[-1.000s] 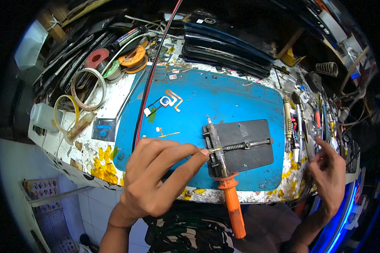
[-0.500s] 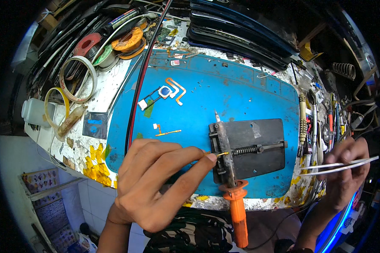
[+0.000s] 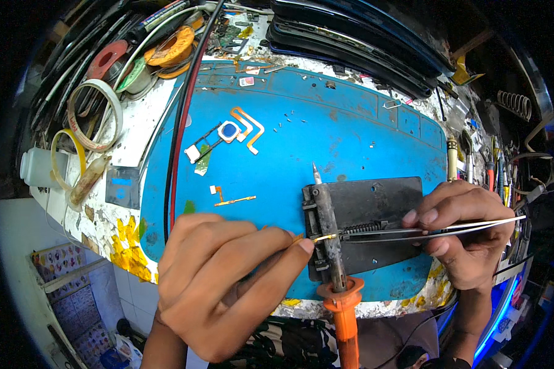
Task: The person uses a soldering iron and tweezers to solder small electronic components on a flexible ribbon cable. They repeatedly heat the joint and apply solder, then inspect the result before continuing.
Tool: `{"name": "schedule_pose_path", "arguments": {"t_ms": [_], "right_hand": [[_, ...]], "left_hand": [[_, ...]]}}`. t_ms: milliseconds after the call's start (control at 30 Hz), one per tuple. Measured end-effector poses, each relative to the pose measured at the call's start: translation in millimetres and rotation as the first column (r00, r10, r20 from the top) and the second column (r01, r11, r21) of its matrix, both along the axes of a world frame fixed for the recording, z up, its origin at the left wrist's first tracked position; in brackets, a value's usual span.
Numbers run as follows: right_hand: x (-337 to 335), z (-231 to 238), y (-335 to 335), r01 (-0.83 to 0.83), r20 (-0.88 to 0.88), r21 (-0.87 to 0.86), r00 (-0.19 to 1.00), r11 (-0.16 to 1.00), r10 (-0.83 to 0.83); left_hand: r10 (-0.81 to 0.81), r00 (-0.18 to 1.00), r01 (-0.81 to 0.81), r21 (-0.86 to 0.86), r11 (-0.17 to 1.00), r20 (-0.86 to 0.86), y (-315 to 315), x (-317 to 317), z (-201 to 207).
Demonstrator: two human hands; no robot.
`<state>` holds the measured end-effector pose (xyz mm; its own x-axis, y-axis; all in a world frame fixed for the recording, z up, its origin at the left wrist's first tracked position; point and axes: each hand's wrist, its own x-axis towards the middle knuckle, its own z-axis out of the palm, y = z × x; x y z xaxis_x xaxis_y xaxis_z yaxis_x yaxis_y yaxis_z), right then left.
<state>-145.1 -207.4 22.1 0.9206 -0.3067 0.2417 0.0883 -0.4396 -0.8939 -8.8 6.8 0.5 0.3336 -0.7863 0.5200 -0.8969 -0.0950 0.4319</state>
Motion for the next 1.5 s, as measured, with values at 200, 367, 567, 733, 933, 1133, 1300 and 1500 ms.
{"name": "schedule_pose_path", "arguments": {"t_ms": [200, 367, 567, 733, 933, 1133, 1300, 1500], "right_hand": [[2.2, -2.6, 2.1, 0.028, -0.015, -0.003, 1.000, 1.000, -0.028], [3.7, -4.2, 2.3, 0.010, -0.006, -0.003, 1.000, 1.000, -0.010], [3.6, -5.0, -1.0, -0.034, 0.010, -0.071, 0.999, 0.997, 0.035], [3.7, -6.3, -0.5, -0.030, 0.013, -0.082, 0.999, 0.996, 0.031], [4.4, -7.4, 1.1, -0.012, 0.012, -0.075, 1.000, 0.997, 0.012], [4.8, -7.6, 2.6, 0.005, 0.012, -0.077, 1.000, 0.997, -0.004], [5.1, -8.0, 2.8, -0.007, 0.028, -0.079, 1.000, 0.997, 0.009], [5.3, -7.7, 2.1, -0.019, 0.022, -0.099, 1.000, 0.995, 0.021]], "left_hand": [[0.023, 0.999, -0.024, 0.054, 0.998, 0.033, -0.1, -1.7, 1.4], [0.030, 0.999, -0.031, 0.118, 0.992, 0.011, 1.5, -3.0, 6.2], [0.057, 0.998, -0.059, 0.125, 0.990, 0.021, 1.0, -5.4, 6.1], [0.061, 0.998, -0.063, 0.137, 0.989, 0.020, 1.8, -5.2, 5.9], [0.074, 0.997, -0.077, 0.130, 0.989, 0.023, 0.9, -6.4, 5.6], [0.069, 0.998, -0.070, 0.126, 0.990, 0.015, 0.7, -6.3, 5.9], [0.062, 0.998, -0.064, 0.159, 0.985, 0.013, 1.3, -6.4, 8.3], [0.050, 0.999, -0.051, 0.161, 0.986, 0.014, 1.4, -5.8, 8.6]]}}
